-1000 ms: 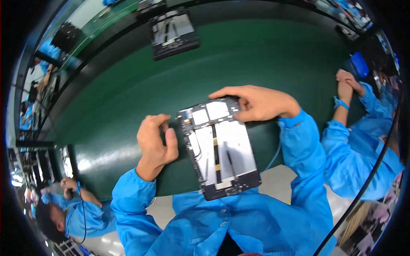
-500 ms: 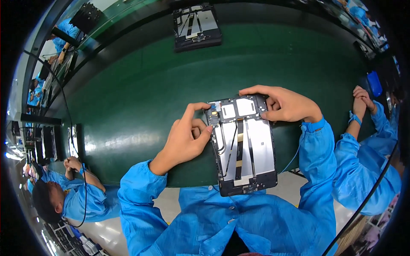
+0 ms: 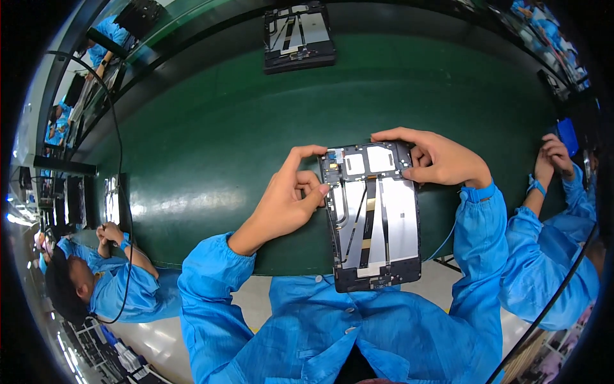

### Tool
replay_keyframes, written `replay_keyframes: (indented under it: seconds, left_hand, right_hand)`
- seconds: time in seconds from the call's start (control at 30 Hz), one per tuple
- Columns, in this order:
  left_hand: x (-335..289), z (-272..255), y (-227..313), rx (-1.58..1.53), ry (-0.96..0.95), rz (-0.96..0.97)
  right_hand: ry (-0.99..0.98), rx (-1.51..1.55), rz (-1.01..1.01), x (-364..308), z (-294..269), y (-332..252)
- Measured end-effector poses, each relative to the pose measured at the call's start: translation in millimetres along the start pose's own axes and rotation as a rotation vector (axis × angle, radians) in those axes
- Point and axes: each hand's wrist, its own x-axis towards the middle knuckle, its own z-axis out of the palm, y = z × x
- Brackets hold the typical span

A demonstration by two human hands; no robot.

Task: The person assembles the internal components of a tablet device by hand, inserting a circuit board, an internal ribbon cable, and a battery compartment into a tablet chassis, using tweezers to manipulate the smaller parts.

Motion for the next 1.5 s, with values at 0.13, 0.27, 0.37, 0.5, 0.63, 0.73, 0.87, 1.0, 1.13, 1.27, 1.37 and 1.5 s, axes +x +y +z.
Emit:
replay_keyframes:
  seconds: [0.13,0.27,0.37,0.5,0.63,0.73,0.87,1.0,1.13,1.27,1.37,1.5]
  left_hand:
    - [-1,-1,4,-0.055,-0.005,-0.018]
    - [-2,-4,8,0.039,-0.034,-0.032]
    - [0,-8,-4,0.042,-0.066,-0.004]
    - [1,-9,10,-0.097,-0.088,-0.146]
    - [1,-9,13,-0.102,-0.123,-0.183]
    - [0,-7,15,-0.115,-0.118,-0.179]
    - [3,-11,9,-0.135,-0.141,-0.168]
    - [1,-9,6,-0.087,-0.136,-0.117]
    - [0,-3,4,-0.097,-0.081,-0.151]
    - [1,2,6,-0.084,-0.042,-0.128]
    - [3,4,8,-0.091,-0.041,-0.149]
    - [7,9,9,-0.050,0.027,-0.158]
  right_hand:
    - [0.010,0.009,-0.004,1,1,-1]
    - [0.011,0.008,-0.003,2,0,1]
    - [0.001,0.001,-0.001,3,0,-3]
    - [0.007,-0.002,-0.024,2,0,0]
    - [0.009,-0.005,-0.020,2,0,2]
    - [0.018,-0.016,-0.018,0,1,1]
    - [0.000,-0.047,-0.046,0,-1,0]
    - [-0.001,-0.031,-0.038,1,0,1]
    - [-0.004,-0.037,-0.049,0,-1,7]
    - [0.001,-0.066,-0.066,-2,-2,3]
    - [0.024,-0.056,-0.093,-3,-2,10]
    - [0.032,-0.069,-0.139,5,-5,10]
